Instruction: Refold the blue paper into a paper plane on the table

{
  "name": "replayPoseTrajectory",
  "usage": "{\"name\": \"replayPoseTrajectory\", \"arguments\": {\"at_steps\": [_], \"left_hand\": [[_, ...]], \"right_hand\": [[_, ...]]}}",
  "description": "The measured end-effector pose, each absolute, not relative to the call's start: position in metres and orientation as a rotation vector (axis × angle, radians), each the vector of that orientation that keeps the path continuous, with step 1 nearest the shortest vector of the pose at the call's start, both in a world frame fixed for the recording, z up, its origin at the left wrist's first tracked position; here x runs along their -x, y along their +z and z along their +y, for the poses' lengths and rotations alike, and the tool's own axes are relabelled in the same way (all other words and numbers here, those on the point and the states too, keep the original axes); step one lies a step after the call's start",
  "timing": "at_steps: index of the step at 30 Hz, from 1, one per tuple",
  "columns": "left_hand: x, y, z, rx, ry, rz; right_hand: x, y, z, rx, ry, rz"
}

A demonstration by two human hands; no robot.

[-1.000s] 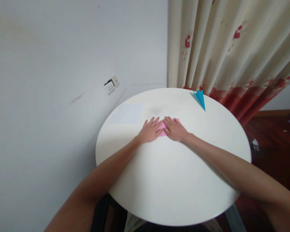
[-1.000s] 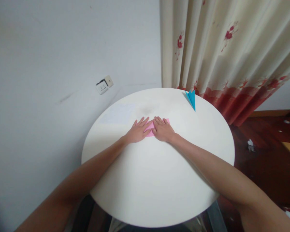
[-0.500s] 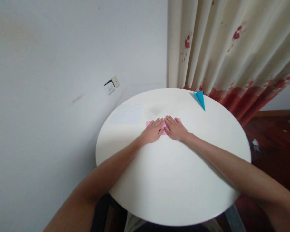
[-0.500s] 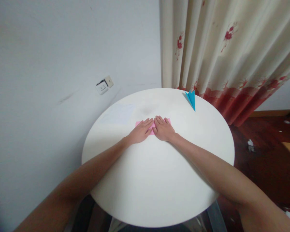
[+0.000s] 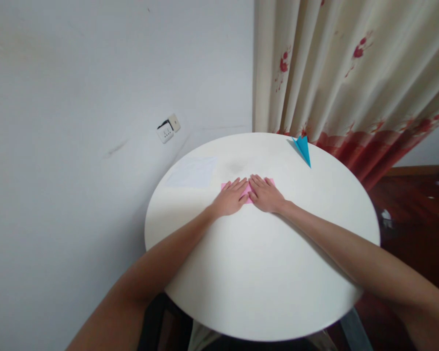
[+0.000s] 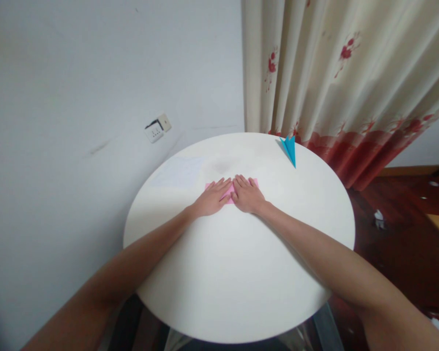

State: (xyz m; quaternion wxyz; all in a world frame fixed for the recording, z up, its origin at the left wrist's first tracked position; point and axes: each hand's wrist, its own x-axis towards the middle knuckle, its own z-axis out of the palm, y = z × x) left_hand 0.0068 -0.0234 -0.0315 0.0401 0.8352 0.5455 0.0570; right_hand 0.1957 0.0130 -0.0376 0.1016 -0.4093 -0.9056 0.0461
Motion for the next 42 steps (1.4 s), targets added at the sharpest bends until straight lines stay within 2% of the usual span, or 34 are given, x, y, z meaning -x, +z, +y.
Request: {"name": "replayPoseTrajectory", "arguments": {"at_steps": [18, 28, 42], "left_hand": [[-0.005, -0.032, -0.024, -2.543, 0.175, 1.674], [-0.006, -0.031, -0.025, -2.531, 0.170, 1.677], [-0.006, -0.031, -0.025, -2.557, 0.138, 1.686]], "right_hand": [[-0.203, -0.037, 0.022, 1.233, 0.202, -2.703], [-0.205, -0.038, 0.019, 1.210, 0.055, -2.654], [-0.197, -0.036, 0.015, 1.141, 0.179, -2.722]]}}
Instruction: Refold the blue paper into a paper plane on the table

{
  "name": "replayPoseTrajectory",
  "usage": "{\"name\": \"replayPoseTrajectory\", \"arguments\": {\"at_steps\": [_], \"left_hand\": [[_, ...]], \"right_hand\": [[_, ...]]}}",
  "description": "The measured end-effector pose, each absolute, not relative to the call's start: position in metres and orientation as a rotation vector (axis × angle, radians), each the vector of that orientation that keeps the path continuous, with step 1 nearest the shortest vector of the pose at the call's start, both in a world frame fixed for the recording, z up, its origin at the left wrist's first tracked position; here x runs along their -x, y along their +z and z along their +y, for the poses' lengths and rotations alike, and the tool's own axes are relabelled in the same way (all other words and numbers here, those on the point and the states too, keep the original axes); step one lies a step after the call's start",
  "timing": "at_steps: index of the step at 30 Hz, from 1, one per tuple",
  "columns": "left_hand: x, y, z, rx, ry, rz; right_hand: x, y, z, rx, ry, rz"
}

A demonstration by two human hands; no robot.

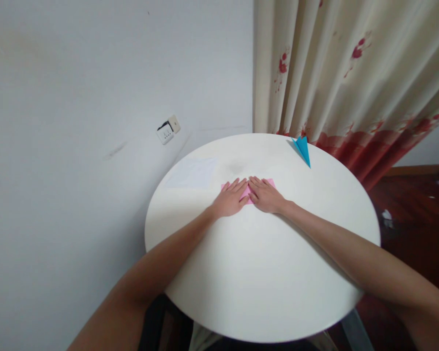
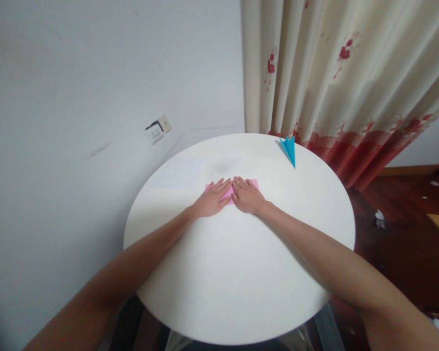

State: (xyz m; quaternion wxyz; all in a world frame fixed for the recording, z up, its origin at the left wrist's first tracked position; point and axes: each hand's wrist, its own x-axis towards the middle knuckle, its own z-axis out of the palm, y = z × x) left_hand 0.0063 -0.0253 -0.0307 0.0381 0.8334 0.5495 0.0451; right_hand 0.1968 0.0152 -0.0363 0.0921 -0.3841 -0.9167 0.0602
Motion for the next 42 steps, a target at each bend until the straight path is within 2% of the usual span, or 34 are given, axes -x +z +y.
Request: {"name": "replayPoseTrajectory", "arguments": {"at_steps": [15, 23, 30, 42], "left_hand": [[0.003, -0.024, -0.028, -2.359, 0.003, 1.916], [-0.001, -0.027, -0.031, -2.349, 0.111, 2.150], [-0.008, -0.032, -0.027, -2.621, 0.245, 1.688], [-0.004, -0.035, -0.025, -2.559, 0.228, 1.664]], "right_hand": [[-0.198, -0.038, 0.016, 1.153, 0.157, -2.724], [-0.197, -0.037, 0.015, 1.156, 0.144, -2.712], [-0.196, -0.036, 0.013, 1.165, 0.152, -2.705], [-0.195, -0.040, 0.015, 1.156, 0.178, -2.687]]}}
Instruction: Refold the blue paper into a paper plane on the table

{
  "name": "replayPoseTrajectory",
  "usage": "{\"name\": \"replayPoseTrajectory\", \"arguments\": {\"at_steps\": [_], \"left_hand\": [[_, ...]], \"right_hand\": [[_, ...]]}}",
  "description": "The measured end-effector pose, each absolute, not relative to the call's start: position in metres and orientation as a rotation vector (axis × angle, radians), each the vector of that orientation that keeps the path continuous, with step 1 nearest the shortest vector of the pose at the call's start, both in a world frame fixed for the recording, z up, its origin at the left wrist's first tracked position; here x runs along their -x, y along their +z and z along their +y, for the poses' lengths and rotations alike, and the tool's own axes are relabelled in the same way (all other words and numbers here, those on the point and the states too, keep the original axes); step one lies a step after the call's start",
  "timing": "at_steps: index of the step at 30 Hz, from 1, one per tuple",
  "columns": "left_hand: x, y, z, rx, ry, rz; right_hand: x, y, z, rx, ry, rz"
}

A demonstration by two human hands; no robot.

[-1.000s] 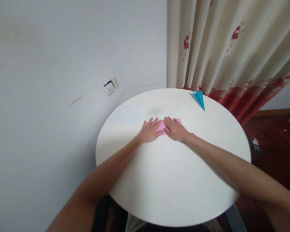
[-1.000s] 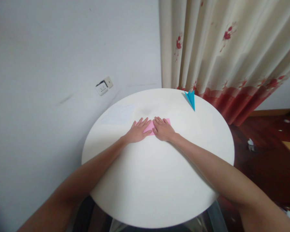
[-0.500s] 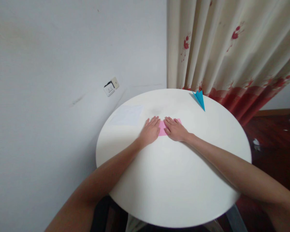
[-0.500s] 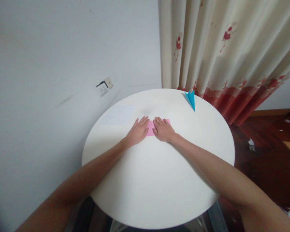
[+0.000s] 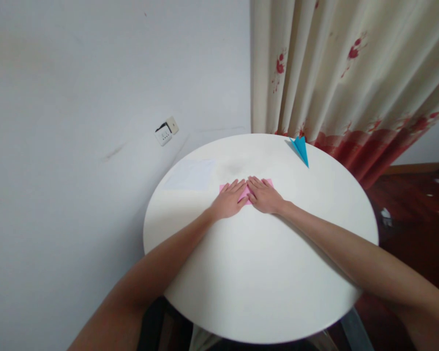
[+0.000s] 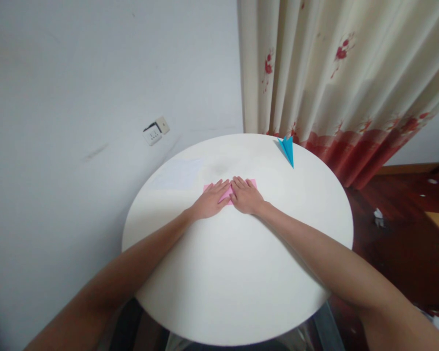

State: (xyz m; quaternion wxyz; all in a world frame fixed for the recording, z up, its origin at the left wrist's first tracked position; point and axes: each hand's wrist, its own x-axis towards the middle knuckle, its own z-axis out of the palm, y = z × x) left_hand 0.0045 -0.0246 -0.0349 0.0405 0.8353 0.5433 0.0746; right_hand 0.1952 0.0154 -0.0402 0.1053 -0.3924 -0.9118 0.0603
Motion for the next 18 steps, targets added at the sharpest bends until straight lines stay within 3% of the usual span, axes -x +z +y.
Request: {"name": "replayPoseTrajectory", "arguments": {"at_steps": [18], "left_hand": [[-0.0058, -0.0312, -0.0265, -2.542, 0.184, 1.674]], "right_hand": [[-0.1988, -0.0402, 0.0184, 1.198, 0.198, -2.709]]}}
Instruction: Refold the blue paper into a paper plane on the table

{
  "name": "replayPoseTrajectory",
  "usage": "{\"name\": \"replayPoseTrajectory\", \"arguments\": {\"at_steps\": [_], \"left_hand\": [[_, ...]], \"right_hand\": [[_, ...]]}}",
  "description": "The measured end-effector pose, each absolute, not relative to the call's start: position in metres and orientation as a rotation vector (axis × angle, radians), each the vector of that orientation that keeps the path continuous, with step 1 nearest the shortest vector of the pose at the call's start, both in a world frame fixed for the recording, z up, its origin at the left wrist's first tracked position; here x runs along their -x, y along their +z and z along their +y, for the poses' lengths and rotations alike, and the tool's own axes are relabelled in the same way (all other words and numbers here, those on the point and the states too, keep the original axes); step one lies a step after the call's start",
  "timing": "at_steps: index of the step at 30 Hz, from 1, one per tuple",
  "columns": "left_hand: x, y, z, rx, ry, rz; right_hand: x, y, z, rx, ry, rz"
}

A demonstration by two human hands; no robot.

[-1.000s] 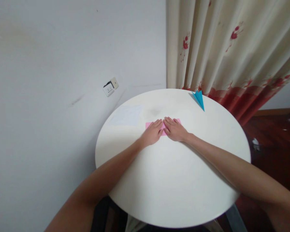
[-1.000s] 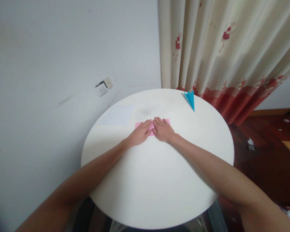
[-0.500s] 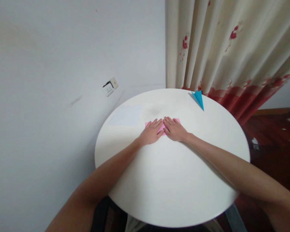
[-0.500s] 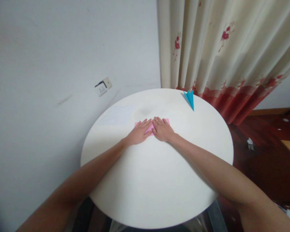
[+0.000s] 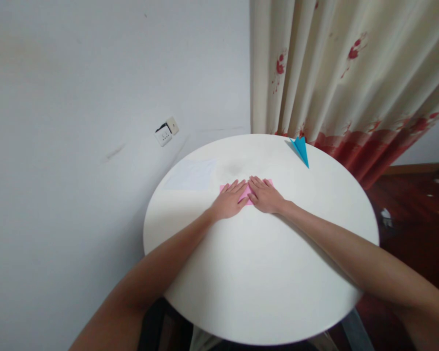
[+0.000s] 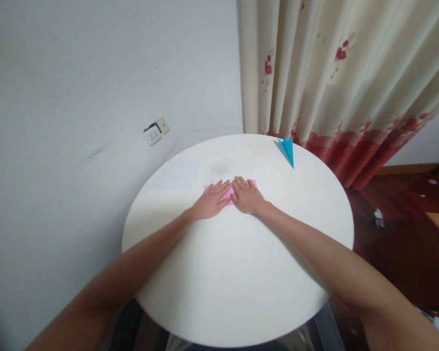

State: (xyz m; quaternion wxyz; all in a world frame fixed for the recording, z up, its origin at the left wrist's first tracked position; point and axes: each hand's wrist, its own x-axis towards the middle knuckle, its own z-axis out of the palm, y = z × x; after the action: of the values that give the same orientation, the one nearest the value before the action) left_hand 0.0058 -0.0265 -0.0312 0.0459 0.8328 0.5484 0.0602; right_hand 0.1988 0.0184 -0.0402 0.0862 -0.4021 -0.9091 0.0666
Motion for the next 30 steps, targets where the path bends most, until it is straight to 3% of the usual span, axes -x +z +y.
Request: {"name": "replayPoseTrajectory", "arguments": {"at_steps": [15, 23, 30], "left_hand": [[-0.004, -0.033, -0.027, -2.546, 0.168, 1.677], [-0.007, -0.031, -0.026, -2.550, 0.171, 1.680], [-0.007, -0.032, -0.026, -2.558, 0.177, 1.679]], "right_hand": [[-0.216, -0.038, 0.027, 1.487, 0.092, -2.571], [-0.199, -0.037, 0.012, 1.146, 0.135, -2.714], [-0.199, -0.037, 0.014, 1.131, 0.181, -2.721]]}}
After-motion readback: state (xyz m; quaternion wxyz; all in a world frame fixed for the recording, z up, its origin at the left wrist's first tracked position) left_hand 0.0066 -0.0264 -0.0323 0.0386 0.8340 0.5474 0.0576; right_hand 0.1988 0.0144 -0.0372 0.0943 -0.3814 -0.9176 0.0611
